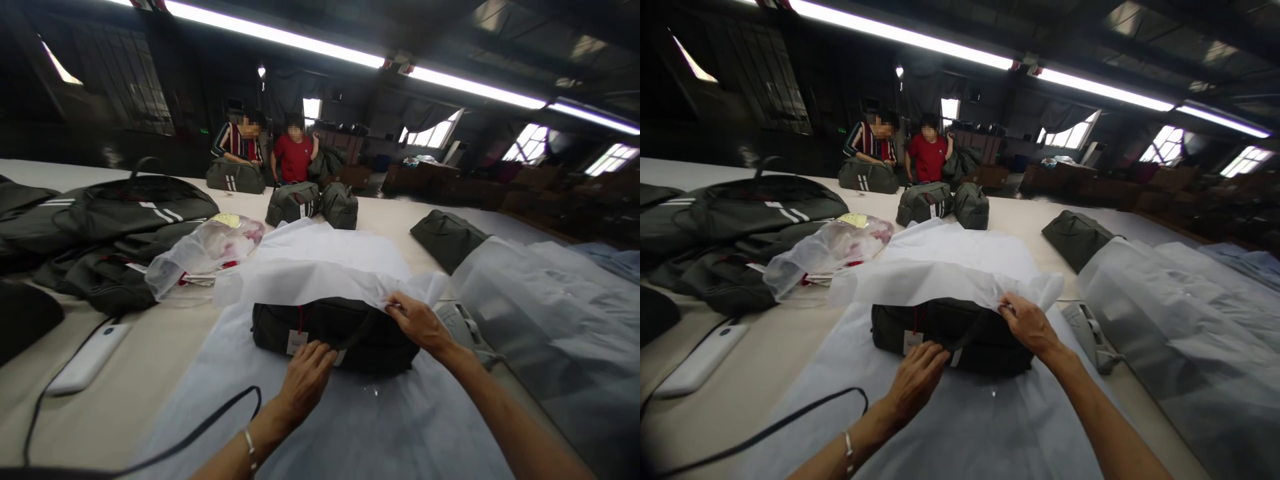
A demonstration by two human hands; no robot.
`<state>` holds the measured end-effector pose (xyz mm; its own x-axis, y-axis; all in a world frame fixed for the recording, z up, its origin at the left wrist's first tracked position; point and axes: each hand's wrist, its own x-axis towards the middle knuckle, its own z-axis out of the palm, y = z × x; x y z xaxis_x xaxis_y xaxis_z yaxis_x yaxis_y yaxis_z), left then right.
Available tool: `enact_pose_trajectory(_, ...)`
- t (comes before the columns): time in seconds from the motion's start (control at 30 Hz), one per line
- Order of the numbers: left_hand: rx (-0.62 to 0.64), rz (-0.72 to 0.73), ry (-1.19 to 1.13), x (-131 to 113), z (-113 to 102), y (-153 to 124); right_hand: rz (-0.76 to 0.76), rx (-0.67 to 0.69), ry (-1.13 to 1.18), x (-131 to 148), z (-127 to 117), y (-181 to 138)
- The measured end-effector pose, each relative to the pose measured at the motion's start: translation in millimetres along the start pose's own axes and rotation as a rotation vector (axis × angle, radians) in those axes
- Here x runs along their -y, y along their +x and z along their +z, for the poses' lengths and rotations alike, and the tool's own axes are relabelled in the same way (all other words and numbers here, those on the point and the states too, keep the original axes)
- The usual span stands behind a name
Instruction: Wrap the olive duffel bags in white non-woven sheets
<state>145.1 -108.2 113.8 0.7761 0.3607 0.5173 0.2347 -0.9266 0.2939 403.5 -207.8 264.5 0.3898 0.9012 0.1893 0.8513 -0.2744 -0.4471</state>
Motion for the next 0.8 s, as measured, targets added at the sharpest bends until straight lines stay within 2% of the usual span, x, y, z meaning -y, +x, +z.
enact_pose_trajectory(0.17, -0.058, 0.038, 0.228, 1.6, 15.9, 16.6, -0.012, -0.002, 0.034, -9.4, 6.4, -0.4)
enact_pose_trajectory(0.37, 0.096, -0.143, 0.261, -9.9, 4.3, 40.3, -0.028, -0.033, 0.031, -11.1, 4.3, -0.2)
enact_pose_trajectory(0.5, 0.125, -0.211, 0.264, -10.1, -2.3, 51.5, -0.041, -0.014, 0.046, -13.6, 4.6, 0.1)
enact_pose_trajectory(0.67, 0.150, -0.173, 0.216, -7.2, -6.8, 51.1, -0.044, -0.012, 0.060, -16.7, 2.1, 0.3)
enact_pose_trajectory(0.8, 0.144, -0.121, 0.177, -19.9, -9.7, 36.7, -0.041, -0.003, 0.074, -20.0, -2.5, -8.4)
